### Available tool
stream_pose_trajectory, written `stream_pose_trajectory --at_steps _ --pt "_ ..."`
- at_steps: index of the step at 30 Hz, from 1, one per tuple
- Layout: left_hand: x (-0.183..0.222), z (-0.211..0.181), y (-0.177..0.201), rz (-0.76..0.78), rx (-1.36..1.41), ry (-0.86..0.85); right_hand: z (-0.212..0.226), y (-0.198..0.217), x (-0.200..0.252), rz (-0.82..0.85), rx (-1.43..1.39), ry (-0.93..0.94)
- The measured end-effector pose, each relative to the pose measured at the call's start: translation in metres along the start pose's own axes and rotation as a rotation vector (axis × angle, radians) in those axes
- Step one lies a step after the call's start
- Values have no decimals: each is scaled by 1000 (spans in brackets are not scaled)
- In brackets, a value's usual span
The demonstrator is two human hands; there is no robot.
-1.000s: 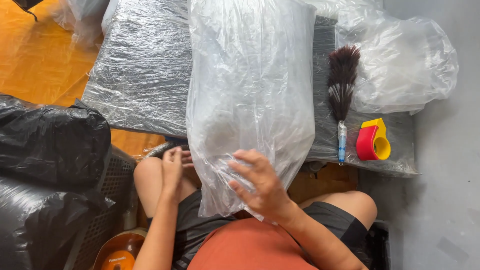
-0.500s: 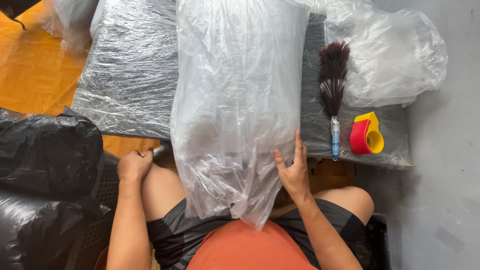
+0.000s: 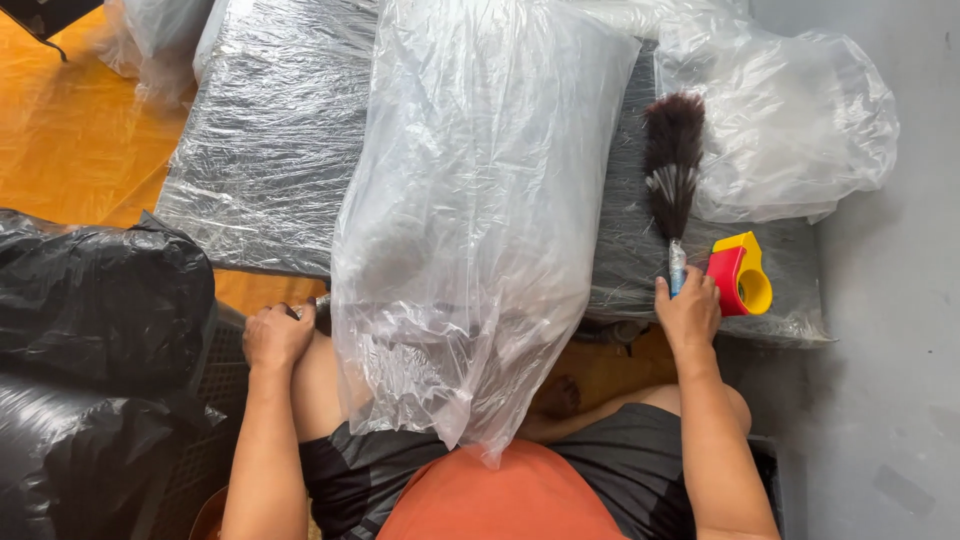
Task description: The person uses a feather duster to clean a black plastic bag, a plastic-covered table, and a large pillow inside a clear plastic bag while sitting on the floor.
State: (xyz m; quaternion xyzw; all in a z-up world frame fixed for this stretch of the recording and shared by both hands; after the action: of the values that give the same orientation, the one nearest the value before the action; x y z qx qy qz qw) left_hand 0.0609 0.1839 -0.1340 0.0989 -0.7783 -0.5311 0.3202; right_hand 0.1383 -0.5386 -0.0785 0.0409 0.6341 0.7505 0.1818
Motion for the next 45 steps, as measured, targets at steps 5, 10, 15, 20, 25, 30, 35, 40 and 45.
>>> stream_pose_trajectory --at_steps 5,10,15,20,25,30,35,40,45 --pt "-14 17 -16 25 34 49 -29 -33 -22 95 -154 -97" --pt "-16 17 -16 -4 64 64 3 3 -11 52 -624 -194" --pt "-8 10 -11 -10 33 51 104 95 18 4 -667 94" --pt "-23 26 -21 -7 106 91 197 155 62 252 -644 334" --pt "-14 18 -11 -2 118 98 202 147 104 410 -558 444" --pt "-17 18 -16 -13 148 77 204 135 137 508 -547 518" --pt "18 -2 19 -429 240 -154 204 118 158 614 -518 578" --pt "63 -24 54 -650 625 -371 202 116 160 635 -537 631" --pt "122 -81 117 -649 832 -517 199 124 160 656 -531 693"
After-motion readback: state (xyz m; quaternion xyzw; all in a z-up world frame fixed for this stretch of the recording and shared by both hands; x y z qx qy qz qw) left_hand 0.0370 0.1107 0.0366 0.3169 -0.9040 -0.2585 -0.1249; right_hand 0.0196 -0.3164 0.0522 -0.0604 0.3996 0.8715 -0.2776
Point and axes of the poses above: each hand's wrist, its own x-axis away from the middle knuckle, its own y-axis out of the back of the hand, z = x × y, the point moved 9 cm from there along -x, towards the middle knuckle
